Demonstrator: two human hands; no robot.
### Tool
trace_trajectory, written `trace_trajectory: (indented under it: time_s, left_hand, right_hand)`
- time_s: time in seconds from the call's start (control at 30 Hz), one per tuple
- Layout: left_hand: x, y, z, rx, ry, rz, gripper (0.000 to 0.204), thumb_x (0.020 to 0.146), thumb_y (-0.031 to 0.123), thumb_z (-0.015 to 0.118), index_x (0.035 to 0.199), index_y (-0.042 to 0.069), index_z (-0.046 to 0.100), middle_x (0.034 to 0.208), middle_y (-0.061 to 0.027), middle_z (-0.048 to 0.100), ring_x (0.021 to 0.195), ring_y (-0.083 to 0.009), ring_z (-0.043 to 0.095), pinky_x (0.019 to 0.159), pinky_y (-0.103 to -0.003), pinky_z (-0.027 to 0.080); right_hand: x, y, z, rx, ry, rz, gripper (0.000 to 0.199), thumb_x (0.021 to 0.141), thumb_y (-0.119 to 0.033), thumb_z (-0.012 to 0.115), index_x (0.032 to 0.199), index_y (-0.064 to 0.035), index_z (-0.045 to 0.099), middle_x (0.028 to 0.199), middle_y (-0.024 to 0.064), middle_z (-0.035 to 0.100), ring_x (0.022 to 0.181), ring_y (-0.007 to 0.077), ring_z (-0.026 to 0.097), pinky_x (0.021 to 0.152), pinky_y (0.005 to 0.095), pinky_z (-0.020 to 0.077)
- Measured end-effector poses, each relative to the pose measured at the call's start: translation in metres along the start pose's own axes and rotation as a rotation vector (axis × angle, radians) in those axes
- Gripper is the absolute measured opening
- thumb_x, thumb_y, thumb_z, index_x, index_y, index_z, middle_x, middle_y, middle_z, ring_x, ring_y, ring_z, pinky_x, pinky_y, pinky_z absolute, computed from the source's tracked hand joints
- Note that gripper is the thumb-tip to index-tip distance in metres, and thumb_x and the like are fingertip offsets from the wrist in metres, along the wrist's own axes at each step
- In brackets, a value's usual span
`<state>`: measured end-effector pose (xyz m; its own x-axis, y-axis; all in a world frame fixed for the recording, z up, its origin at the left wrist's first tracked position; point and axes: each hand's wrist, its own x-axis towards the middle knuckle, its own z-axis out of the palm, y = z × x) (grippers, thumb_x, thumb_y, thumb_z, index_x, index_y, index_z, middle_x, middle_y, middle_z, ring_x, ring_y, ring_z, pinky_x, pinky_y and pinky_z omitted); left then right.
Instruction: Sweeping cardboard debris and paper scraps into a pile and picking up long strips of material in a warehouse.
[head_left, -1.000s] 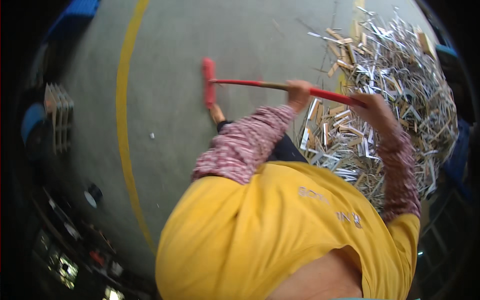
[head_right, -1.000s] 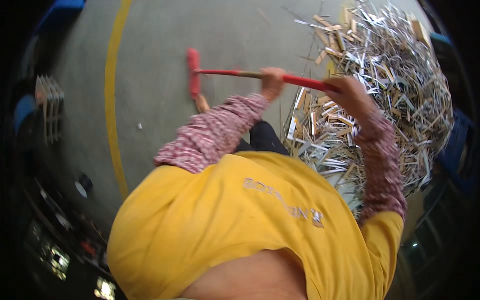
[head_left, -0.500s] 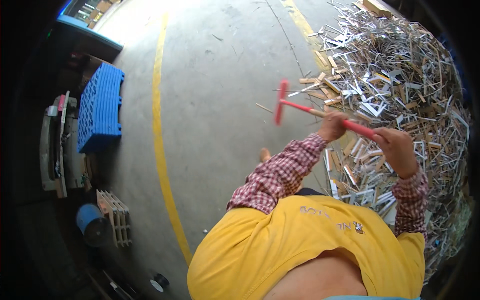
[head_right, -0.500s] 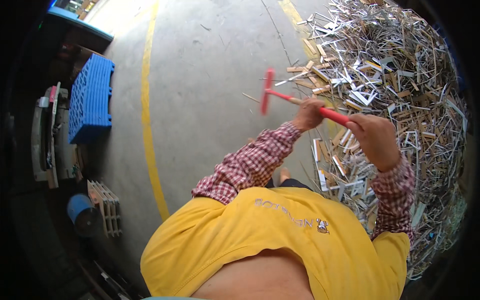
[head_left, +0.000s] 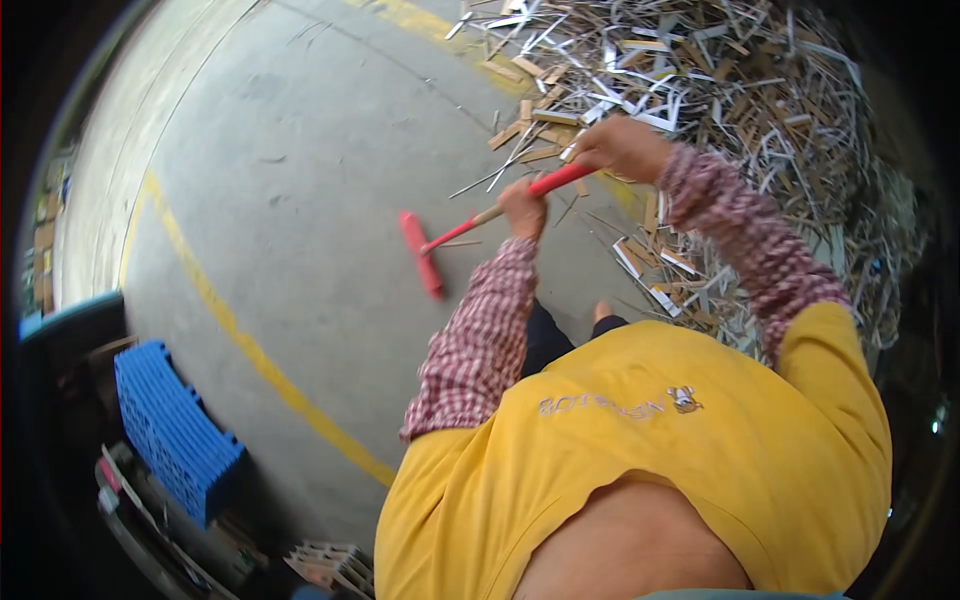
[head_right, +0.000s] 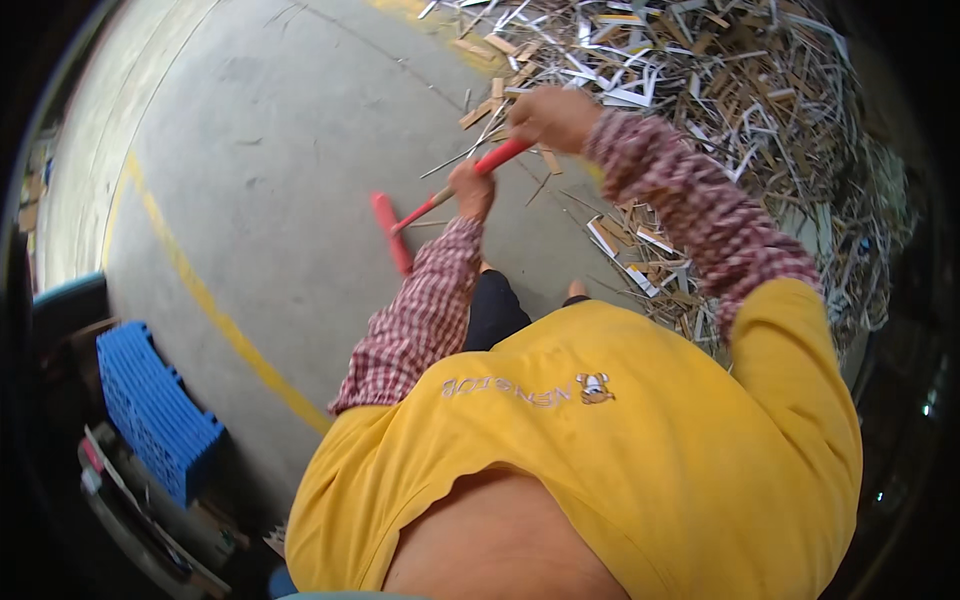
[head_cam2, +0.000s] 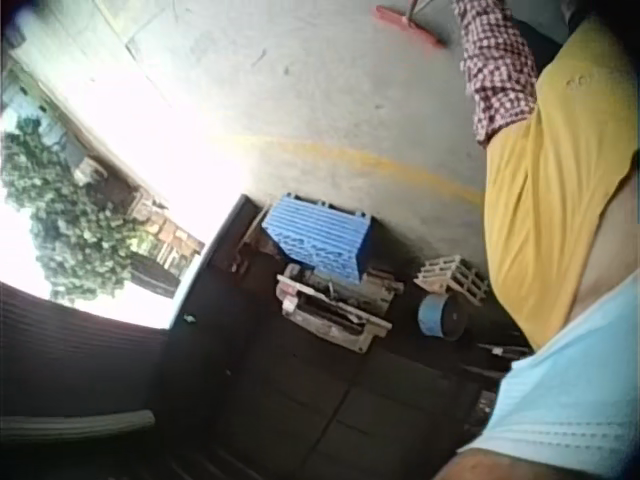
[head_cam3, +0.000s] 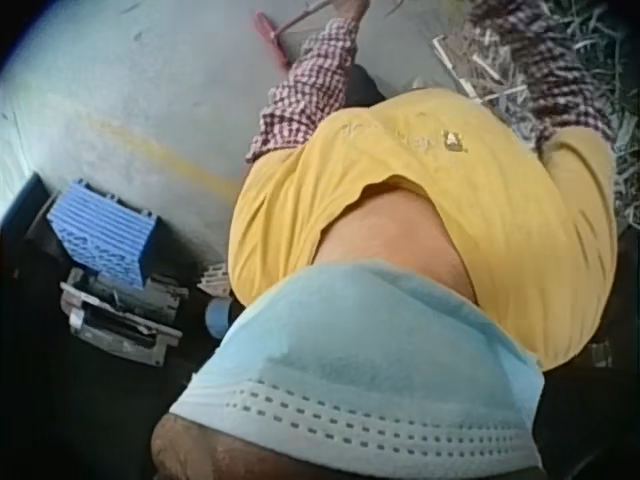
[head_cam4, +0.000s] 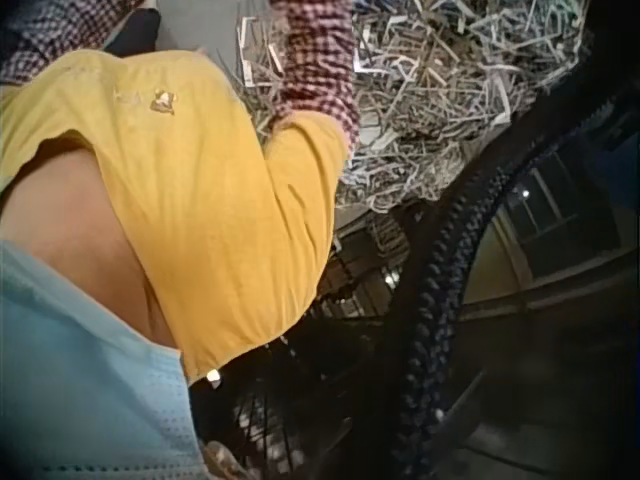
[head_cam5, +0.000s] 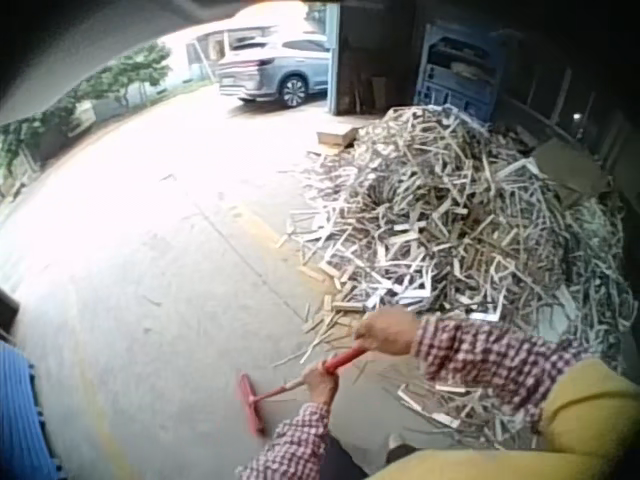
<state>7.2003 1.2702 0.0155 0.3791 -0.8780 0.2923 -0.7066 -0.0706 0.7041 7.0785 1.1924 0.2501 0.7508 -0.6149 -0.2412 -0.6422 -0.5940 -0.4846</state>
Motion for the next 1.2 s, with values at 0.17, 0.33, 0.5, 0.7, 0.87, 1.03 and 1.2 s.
trace_trajectory:
  time_s: [0.17, 0.33, 0.5, 0.7, 0.87, 1.03, 1.2]
  left_hand:
    - [0.096, 0.113, 0.074, -0.561, -0.021, 0.147, 0.030, 0.075, 0.026, 0.055, 0.056, 0.003, 0.050, 0.055, -0.0166, 0.051, 0.055, -0.0337, 0.051, 0.050, -0.042, 0.036]
    - [0.142, 0.183, 0.058, -1.103, -0.195, 0.341, 0.022, 0.063, 0.020, 0.061, 0.055, 0.004, 0.049, 0.053, -0.0135, 0.049, 0.052, -0.0262, 0.050, 0.047, -0.035, 0.035]
    - [0.156, 0.169, 0.041, -0.460, -0.291, 0.468, 0.020, 0.062, 0.023, 0.061, 0.054, 0.007, 0.052, 0.053, -0.0117, 0.051, 0.054, -0.0288, 0.053, 0.055, -0.038, 0.039]
    - [0.182, 0.067, 0.058, -0.282, -0.394, 0.162, 0.029, 0.067, 0.032, 0.058, 0.053, 0.007, 0.055, 0.052, -0.0158, 0.052, 0.050, -0.0312, 0.054, 0.048, -0.041, 0.041]
    - [0.249, 0.066, 0.028, -0.702, -0.256, 0.180, 0.011, 0.064, 0.015, 0.054, 0.061, 0.005, 0.054, 0.064, -0.0168, 0.054, 0.063, -0.0345, 0.054, 0.056, -0.040, 0.042]
    - [0.327, 0.010, -0.089, -0.497, -0.357, 0.138, 0.019, 0.070, 0.018, 0.058, 0.060, 0.002, 0.055, 0.057, -0.0182, 0.052, 0.056, -0.0343, 0.053, 0.052, -0.040, 0.040]
    - [0.347, -0.213, -0.228, -0.080, 0.027, 0.185, 0.025, 0.073, 0.021, 0.058, 0.054, 0.006, 0.052, 0.054, -0.0132, 0.050, 0.053, -0.0318, 0.049, 0.051, -0.042, 0.035]
  right_hand:
    - [-0.001, -0.008, -0.097, -0.494, 0.133, 0.153, 0.016, 0.076, -0.022, 0.053, 0.076, -0.0082, 0.062, 0.062, 0.0101, 0.055, 0.061, 0.0232, 0.056, 0.055, 0.0337, 0.0431]
    - [-0.021, -0.068, -0.127, -0.735, 0.149, 0.060, 0.020, 0.081, -0.021, 0.049, 0.078, -0.0055, 0.061, 0.059, 0.0081, 0.055, 0.054, 0.0201, 0.055, 0.049, 0.0312, 0.0419]
    - [-0.058, -0.037, -0.169, -0.208, 0.347, 0.196, 0.021, 0.081, -0.020, 0.051, 0.080, -0.0013, 0.060, 0.062, 0.0104, 0.056, 0.055, 0.0215, 0.054, 0.051, 0.0299, 0.0403]
    - [0.032, 0.045, -0.107, -0.029, 0.214, 0.150, 0.021, 0.080, -0.024, 0.050, 0.079, -0.0058, 0.060, 0.062, 0.0148, 0.054, 0.058, 0.0296, 0.053, 0.053, 0.0352, 0.0408]
    - [0.138, -0.033, -0.177, -0.373, 0.249, 0.026, 0.024, 0.078, -0.025, 0.052, 0.063, -0.0056, 0.055, 0.057, 0.0125, 0.053, 0.055, 0.0285, 0.054, 0.051, 0.0372, 0.0409]
    - [0.206, -0.119, -0.177, -0.446, 0.278, -0.223, 0.020, 0.077, -0.023, 0.054, 0.064, -0.0080, 0.056, 0.053, 0.0095, 0.051, 0.045, 0.0249, 0.051, 0.044, 0.0348, 0.0399]
    - [0.376, -0.171, -0.098, -0.132, 0.027, -0.365, 0.012, 0.075, -0.021, 0.057, 0.083, -0.0120, 0.061, 0.058, 0.0100, 0.053, 0.051, 0.0268, 0.052, 0.047, 0.0352, 0.0400]
